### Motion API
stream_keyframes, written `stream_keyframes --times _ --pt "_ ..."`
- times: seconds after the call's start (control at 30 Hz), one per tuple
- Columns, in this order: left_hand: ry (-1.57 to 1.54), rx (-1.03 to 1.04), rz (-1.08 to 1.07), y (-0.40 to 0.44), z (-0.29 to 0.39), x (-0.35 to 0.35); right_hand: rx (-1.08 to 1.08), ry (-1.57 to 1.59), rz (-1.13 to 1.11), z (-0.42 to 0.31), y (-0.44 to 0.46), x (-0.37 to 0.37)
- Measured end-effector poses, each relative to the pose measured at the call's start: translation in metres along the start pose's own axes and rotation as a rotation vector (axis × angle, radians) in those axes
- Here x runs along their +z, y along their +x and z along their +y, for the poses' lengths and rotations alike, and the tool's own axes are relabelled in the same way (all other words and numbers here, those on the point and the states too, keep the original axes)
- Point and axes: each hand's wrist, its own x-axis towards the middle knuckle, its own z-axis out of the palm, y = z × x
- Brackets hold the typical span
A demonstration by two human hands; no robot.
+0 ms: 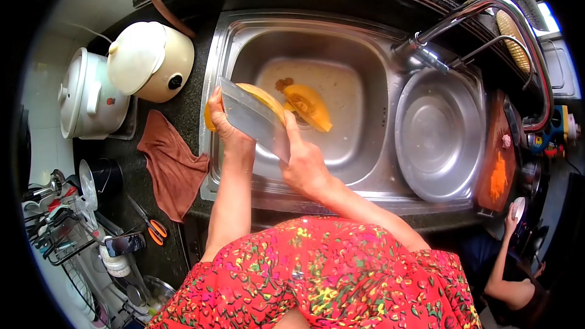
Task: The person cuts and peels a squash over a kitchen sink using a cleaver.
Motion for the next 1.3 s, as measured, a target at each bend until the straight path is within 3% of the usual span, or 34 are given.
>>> stream_keyframes --times 0.1,0.13,0.17,0.23,0.33,0.43,0.57,0.7,0.77,0.9,0.97,1.03,1.17,1.23,1.3 --pt "0.082 -0.060 -0.154 0.011 -0.011 -0.028 0.078 -0.020 -0.057 -0.011 0.005 -0.008" --pt "0.107 -0.132 -0.061 0.006 -0.016 -0.028 0.115 -0.073 -0.099 -0.013 0.006 -0.011" --pt "0.167 -0.135 -0.115 0.007 -0.020 -0.034 0.152 -0.126 -0.143 -0.015 0.006 -0.013" --pt "0.038 -0.224 -0.184 0.011 -0.025 -0.045 0.181 -0.111 -0.164 -0.016 0.004 -0.018" --pt "-0.046 -0.114 0.053 -0.003 -0.018 -0.013 0.206 -0.012 -0.146 -0.010 -0.002 -0.018" --pt "0.092 0.105 -0.055 -0.015 -0.006 0.005 0.222 0.149 -0.102 -0.009 -0.003 -0.017" --pt "0.136 0.181 -0.078 -0.019 -0.001 0.010 0.265 0.223 -0.102 -0.006 0.000 -0.013" --pt "0.115 0.055 -0.040 -0.003 -0.007 -0.007 0.233 0.119 -0.089 -0.004 0.002 -0.014" --pt "0.084 -0.016 -0.003 0.002 -0.011 -0.014 0.107 0.004 -0.101 -0.003 0.003 -0.017" --pt "-0.016 -0.092 -0.032 0.009 -0.014 -0.020 0.119 -0.033 -0.125 0.003 0.004 -0.020" --pt "0.119 -0.019 0.000 0.004 -0.010 -0.014 0.198 0.252 -0.245 0.000 0.006 -0.031" --pt "0.101 -0.096 0.030 0.011 -0.009 -0.025 0.358 0.468 -0.397 -0.009 0.012 -0.050" --pt "0.120 -0.151 0.060 0.020 -0.007 -0.037 0.592 0.851 -0.489 0.000 0.014 -0.066" --pt "0.066 -0.497 0.001 0.019 0.001 -0.041 0.653 0.988 -0.416 0.006 0.014 -0.077" --pt "0.037 -0.489 -0.016 0.017 0.000 -0.044 0.652 0.984 -0.465 0.013 0.016 -0.076"
